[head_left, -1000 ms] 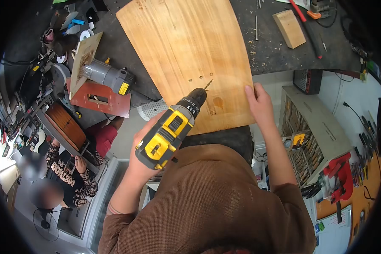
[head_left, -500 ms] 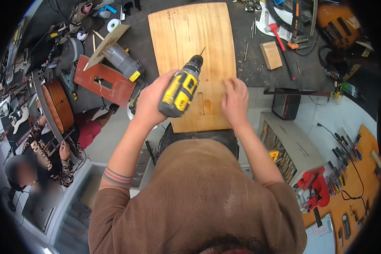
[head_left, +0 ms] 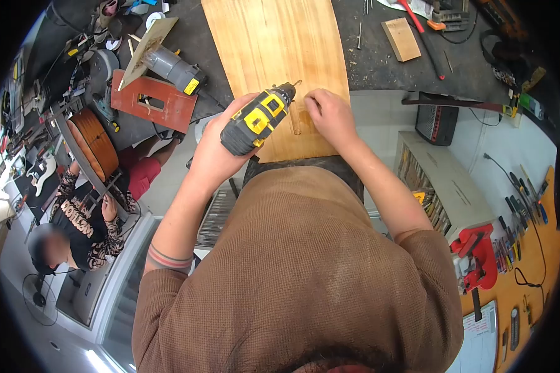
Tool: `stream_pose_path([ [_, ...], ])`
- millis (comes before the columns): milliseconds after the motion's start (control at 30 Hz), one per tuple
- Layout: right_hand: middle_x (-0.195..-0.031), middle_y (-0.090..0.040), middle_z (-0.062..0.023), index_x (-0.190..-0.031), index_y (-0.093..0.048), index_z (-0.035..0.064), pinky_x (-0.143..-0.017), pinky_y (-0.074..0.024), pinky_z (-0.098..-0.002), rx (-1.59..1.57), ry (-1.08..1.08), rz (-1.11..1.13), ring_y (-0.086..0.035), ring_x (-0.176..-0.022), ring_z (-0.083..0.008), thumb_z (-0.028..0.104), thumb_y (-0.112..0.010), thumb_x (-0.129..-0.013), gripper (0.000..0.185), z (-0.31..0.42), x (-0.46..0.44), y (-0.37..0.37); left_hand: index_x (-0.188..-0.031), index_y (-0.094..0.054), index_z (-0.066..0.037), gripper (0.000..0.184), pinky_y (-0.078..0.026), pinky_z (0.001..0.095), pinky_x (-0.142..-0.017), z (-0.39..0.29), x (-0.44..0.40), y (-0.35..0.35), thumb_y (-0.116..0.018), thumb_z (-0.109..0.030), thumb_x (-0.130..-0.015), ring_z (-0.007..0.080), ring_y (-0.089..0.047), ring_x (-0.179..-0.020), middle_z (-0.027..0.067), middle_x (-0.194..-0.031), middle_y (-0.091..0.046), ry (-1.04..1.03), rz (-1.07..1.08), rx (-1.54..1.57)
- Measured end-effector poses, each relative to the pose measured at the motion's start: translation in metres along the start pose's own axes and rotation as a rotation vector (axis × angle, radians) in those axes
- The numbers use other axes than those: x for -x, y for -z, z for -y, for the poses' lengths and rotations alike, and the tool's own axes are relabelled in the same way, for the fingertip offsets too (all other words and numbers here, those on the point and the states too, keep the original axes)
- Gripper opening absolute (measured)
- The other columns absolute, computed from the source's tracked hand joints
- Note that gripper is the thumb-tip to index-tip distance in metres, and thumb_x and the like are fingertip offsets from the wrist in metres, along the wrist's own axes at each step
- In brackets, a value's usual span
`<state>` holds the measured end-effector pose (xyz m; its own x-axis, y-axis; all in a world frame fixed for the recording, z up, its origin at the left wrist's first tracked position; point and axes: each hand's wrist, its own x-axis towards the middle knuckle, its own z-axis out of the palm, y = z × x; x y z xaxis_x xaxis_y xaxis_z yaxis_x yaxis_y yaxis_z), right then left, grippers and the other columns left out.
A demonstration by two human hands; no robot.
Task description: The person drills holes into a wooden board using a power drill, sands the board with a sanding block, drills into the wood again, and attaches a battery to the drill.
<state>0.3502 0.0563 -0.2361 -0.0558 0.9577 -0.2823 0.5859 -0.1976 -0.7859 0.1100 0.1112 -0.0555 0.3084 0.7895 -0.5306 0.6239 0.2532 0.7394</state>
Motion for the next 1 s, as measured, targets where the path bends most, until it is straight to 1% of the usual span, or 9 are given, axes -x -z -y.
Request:
stream_pose_path([
  [67, -0.096, -0.078, -0.017, -0.097, -0.075, 0.0045, -0.078, -0.0572, -0.0502, -0.01, -0.053, 0.006, -0.074, -0.088, -0.0391, 0.027, -0.073, -0.106, 0.024, 0.001, -0.004, -0.002, -0.151, -0.064, -0.003, 0.061, -0.056, 0.0344, -0.109, -0.005, -0.004, -0.003, -0.085, -0.003, -0.094, 0.0202, -0.076, -0.121, 0.0105, -0.133, -0.08, 0.024, 0.026, -0.043],
  [167, -0.09, -0.077, -0.0183, -0.095, -0.077, 0.0054, -0.072, -0.0565, -0.0506, -0.042, -0.097, 0.023, -0.074, -0.081, -0.0401, 0.033, -0.073, -0.107, 0.031, 0.009, -0.008, 0.001, -0.151, -0.063, -0.006, 0.073, -0.06, 0.0387, -0.104, -0.008, -0.009, -0.008, -0.086, 0.003, -0.082, 0.0367, -0.077, -0.125, 0.0189, -0.13, -0.08, 0.019, 0.002, -0.069],
  [367, -0.083, -0.075, -0.0179, -0.09, -0.076, 0.0055, -0.068, -0.055, -0.051, -0.085, -0.095, 0.017, -0.073, -0.076, -0.0405, 0.037, -0.073, -0.107, 0.036, 0.004, -0.009, -0.002, -0.15, -0.063, -0.006, 0.071, -0.061, 0.0412, -0.1, -0.014, -0.021, -0.014, -0.086, 0.001, -0.083, 0.0409, -0.077, -0.122, 0.0201, -0.127, -0.081, 0.019, 0.023, -0.132],
  [467, -0.081, -0.075, -0.0179, -0.088, -0.076, 0.0057, -0.067, -0.0547, -0.0514, -0.069, -0.091, 0.021, -0.073, -0.075, -0.0408, 0.038, -0.073, -0.107, 0.038, 0.003, -0.01, -0.001, -0.152, -0.064, -0.006, 0.063, -0.058, 0.0364, -0.106, -0.027, -0.024, -0.015, -0.084, -0.001, -0.092, 0.026, -0.079, -0.121, 0.0144, -0.131, -0.08, 0.113, 0.07, -0.186],
  [567, -0.08, -0.075, -0.0181, -0.087, -0.076, 0.0061, -0.067, -0.055, -0.0514, -0.051, -0.089, 0.029, -0.073, -0.075, -0.0408, 0.038, -0.073, -0.108, 0.038, 0.001, -0.011, -0.002, -0.152, -0.064, -0.007, 0.065, -0.059, 0.0374, -0.105, -0.03, -0.026, -0.017, -0.083, 0.0, -0.09, 0.0311, -0.079, -0.122, 0.0161, -0.13, -0.08, 0.126, 0.063, -0.212],
  [667, -0.082, -0.076, -0.0178, -0.089, -0.076, 0.0065, -0.068, -0.0558, -0.0508, -0.049, -0.095, 0.046, -0.074, -0.076, -0.0403, 0.038, -0.073, -0.108, 0.037, 0.001, -0.011, -0.001, -0.149, -0.064, -0.01, 0.067, -0.061, 0.045, -0.1, -0.024, -0.026, -0.019, -0.086, -0.007, -0.086, 0.0433, -0.075, -0.121, 0.0211, -0.124, -0.08, 0.054, 0.028, -0.26],
  [800, -0.085, -0.078, -0.0164, -0.092, -0.078, 0.0073, -0.069, -0.0572, -0.0496, -0.084, -0.093, 0.049, -0.076, -0.079, -0.039, 0.038, -0.073, -0.108, 0.035, 0.002, -0.01, 0.002, -0.148, -0.066, -0.009, 0.065, -0.061, 0.045, -0.101, -0.029, -0.031, -0.016, -0.086, -0.007, -0.086, 0.0431, -0.075, -0.122, 0.0203, -0.126, -0.08, 0.056, 0.075, -0.286],
  [900, -0.084, -0.079, -0.0158, -0.091, -0.079, 0.0068, -0.07, -0.0587, -0.0507, -0.118, -0.077, 0.029, -0.076, -0.076, -0.0385, 0.045, -0.074, -0.106, 0.041, 0.0, -0.01, 0.001, -0.148, -0.066, -0.008, 0.065, -0.061, 0.0433, -0.103, -0.03, -0.031, -0.013, -0.086, -0.005, -0.086, 0.0417, -0.075, -0.124, 0.0198, -0.128, -0.08, 0.079, 0.083, -0.257],
  [1000, -0.087, -0.079, -0.015, -0.096, -0.079, 0.0076, -0.071, -0.0577, -0.0479, -0.133, -0.107, 0.087, -0.076, -0.08, -0.0375, 0.038, -0.073, -0.108, 0.033, 0.001, -0.011, 0.005, -0.148, -0.065, -0.007, 0.066, -0.06, 0.041, -0.105, -0.03, -0.031, -0.012, -0.085, -0.001, -0.086, 0.0396, -0.075, -0.126, 0.0192, -0.13, -0.08, 0.127, 0.062, -0.177],
])
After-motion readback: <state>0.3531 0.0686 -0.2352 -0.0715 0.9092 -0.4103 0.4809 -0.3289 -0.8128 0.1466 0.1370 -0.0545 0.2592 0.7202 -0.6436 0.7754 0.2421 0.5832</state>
